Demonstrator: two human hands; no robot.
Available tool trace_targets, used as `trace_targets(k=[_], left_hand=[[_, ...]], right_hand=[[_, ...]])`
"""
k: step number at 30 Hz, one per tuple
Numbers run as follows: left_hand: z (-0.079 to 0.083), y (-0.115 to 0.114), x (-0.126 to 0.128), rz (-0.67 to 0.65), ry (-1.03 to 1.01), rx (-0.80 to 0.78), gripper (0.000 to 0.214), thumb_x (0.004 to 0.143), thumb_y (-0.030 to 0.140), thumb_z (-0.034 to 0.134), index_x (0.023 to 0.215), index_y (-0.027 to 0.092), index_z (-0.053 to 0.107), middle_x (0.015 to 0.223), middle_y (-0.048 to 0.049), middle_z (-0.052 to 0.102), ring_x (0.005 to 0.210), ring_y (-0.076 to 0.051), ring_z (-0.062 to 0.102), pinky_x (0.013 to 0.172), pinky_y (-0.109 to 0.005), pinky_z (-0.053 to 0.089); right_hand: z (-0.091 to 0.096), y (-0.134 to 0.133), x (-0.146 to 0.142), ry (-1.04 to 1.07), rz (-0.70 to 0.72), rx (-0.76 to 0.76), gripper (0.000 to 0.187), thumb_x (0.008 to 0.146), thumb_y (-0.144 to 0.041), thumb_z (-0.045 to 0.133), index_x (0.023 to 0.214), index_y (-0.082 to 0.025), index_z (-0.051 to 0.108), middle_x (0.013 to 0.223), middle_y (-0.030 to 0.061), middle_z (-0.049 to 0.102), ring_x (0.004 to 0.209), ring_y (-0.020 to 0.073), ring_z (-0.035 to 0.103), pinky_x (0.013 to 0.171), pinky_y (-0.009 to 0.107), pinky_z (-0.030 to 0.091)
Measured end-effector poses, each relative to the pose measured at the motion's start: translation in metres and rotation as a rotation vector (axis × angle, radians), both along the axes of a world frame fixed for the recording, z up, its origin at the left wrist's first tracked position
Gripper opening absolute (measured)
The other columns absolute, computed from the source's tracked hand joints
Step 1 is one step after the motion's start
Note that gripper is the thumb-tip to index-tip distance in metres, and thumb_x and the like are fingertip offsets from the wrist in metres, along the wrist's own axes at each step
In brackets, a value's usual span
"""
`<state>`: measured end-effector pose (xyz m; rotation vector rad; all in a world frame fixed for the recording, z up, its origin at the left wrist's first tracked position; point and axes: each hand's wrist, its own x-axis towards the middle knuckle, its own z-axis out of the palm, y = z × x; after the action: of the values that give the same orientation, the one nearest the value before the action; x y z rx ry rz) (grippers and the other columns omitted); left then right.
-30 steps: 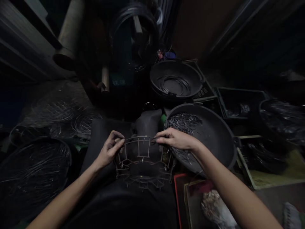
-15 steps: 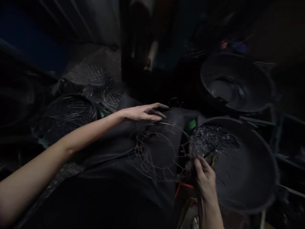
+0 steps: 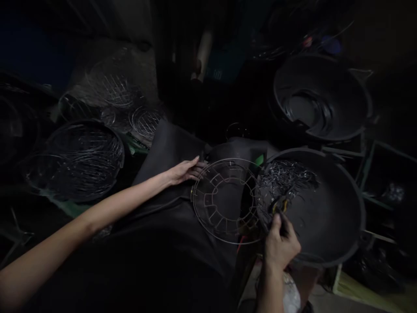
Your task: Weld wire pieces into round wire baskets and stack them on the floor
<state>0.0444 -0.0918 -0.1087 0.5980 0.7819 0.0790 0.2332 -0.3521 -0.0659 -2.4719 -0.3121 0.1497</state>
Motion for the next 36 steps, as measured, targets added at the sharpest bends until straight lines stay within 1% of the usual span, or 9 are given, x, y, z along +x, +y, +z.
trace_targets(k=[3, 7, 14, 20, 25, 29, 31, 34, 36], left_hand=[[0.001, -0.007, 0.001, 0.043, -0.043, -0.029, 0.042, 0.083, 0.047, 0.058, 0.097, 0.009, 0.065, 0.075, -0.0094, 0.068, 0.057, -0.011, 0.06, 0.054, -0.021, 0.048], [0.003, -0.011, 0.004, 0.067, -0.049, -0.01, 0.033, 0.085, 0.038, 0.059, 0.101, 0.009, 0.064, 0.07, -0.006, 0.066, 0.051, -0.008, 0.058, 0.044, -0.016, 0.043], [0.004, -0.015, 0.008, 0.101, -0.044, -0.071, 0.029, 0.082, 0.024, 0.066, 0.106, 0.011, 0.06, 0.068, -0.0014, 0.061, 0.058, -0.012, 0.064, 0.051, -0.021, 0.051], [0.008, -0.012, 0.014, 0.091, -0.033, -0.214, 0.028, 0.094, 0.029, 0.044, 0.106, 0.009, 0.059, 0.069, -0.0045, 0.062, 0.043, -0.008, 0.055, 0.037, -0.016, 0.04], [0.004, -0.012, 0.017, 0.127, -0.036, -0.326, 0.022, 0.089, 0.024, 0.053, 0.105, 0.011, 0.061, 0.059, 0.0003, 0.056, 0.034, -0.003, 0.039, 0.033, -0.013, 0.028], [-0.001, -0.012, 0.015, 0.164, -0.027, -0.371, 0.027, 0.088, 0.035, 0.055, 0.095, 0.011, 0.062, 0.057, -0.0005, 0.055, 0.035, -0.004, 0.036, 0.034, -0.014, 0.024], [-0.002, -0.012, 0.013, 0.15, -0.041, -0.353, 0.026, 0.085, 0.035, 0.058, 0.093, 0.011, 0.061, 0.058, 0.0002, 0.054, 0.036, -0.004, 0.036, 0.034, -0.014, 0.024], [-0.001, -0.014, 0.013, 0.139, -0.061, -0.258, 0.024, 0.079, 0.03, 0.067, 0.091, 0.011, 0.06, 0.058, 0.0017, 0.053, 0.036, -0.002, 0.034, 0.035, -0.014, 0.024], [-0.002, -0.018, 0.014, 0.178, -0.055, -0.178, 0.03, 0.076, 0.034, 0.07, 0.09, 0.011, 0.059, 0.057, 0.0033, 0.051, 0.034, -0.001, 0.029, 0.034, -0.013, 0.02]], right_hand=[[0.002, 0.005, -0.001, -0.032, -0.009, 0.094, 0.059, 0.077, -0.051, 0.055, 0.113, -0.006, 0.065, 0.107, 0.0182, 0.067, 0.102, 0.0312, 0.062, 0.092, 0.041, 0.046], [-0.004, 0.015, 0.003, 0.021, 0.031, 0.106, 0.058, 0.077, -0.049, 0.055, 0.113, -0.004, 0.065, 0.108, 0.0186, 0.066, 0.103, 0.0298, 0.061, 0.093, 0.04, 0.046], [-0.028, 0.019, 0.005, 0.084, 0.066, 0.067, 0.057, 0.077, -0.05, 0.052, 0.112, -0.007, 0.066, 0.109, 0.0184, 0.066, 0.103, 0.0293, 0.061, 0.093, 0.041, 0.045], [-0.038, 0.014, 0.003, 0.1, 0.056, 0.056, 0.058, 0.079, -0.053, 0.047, 0.114, -0.011, 0.065, 0.111, 0.0162, 0.066, 0.105, 0.0285, 0.06, 0.092, 0.041, 0.044], [-0.036, 0.016, 0.002, 0.077, 0.059, -0.075, 0.06, 0.077, -0.056, 0.044, 0.113, -0.012, 0.067, 0.106, 0.0162, 0.068, 0.097, 0.0301, 0.063, 0.086, 0.041, 0.046], [-0.036, 0.016, 0.002, 0.084, 0.087, -0.097, 0.061, 0.076, -0.056, 0.043, 0.111, -0.012, 0.067, 0.103, 0.0153, 0.069, 0.096, 0.0306, 0.063, 0.083, 0.04, 0.047], [-0.036, 0.016, 0.003, 0.072, 0.107, -0.084, 0.059, 0.078, -0.056, 0.042, 0.11, -0.013, 0.068, 0.104, 0.014, 0.069, 0.095, 0.0295, 0.063, 0.081, 0.038, 0.047], [-0.035, 0.016, 0.005, 0.048, 0.178, -0.093, 0.058, 0.079, -0.057, 0.041, 0.107, -0.014, 0.069, 0.103, 0.0138, 0.069, 0.09, 0.0287, 0.064, 0.08, 0.038, 0.047], [-0.035, 0.017, 0.007, 0.044, 0.227, -0.113, 0.06, 0.078, -0.059, 0.041, 0.105, -0.014, 0.07, 0.1, 0.0148, 0.069, 0.086, 0.0292, 0.064, 0.08, 0.04, 0.047]])
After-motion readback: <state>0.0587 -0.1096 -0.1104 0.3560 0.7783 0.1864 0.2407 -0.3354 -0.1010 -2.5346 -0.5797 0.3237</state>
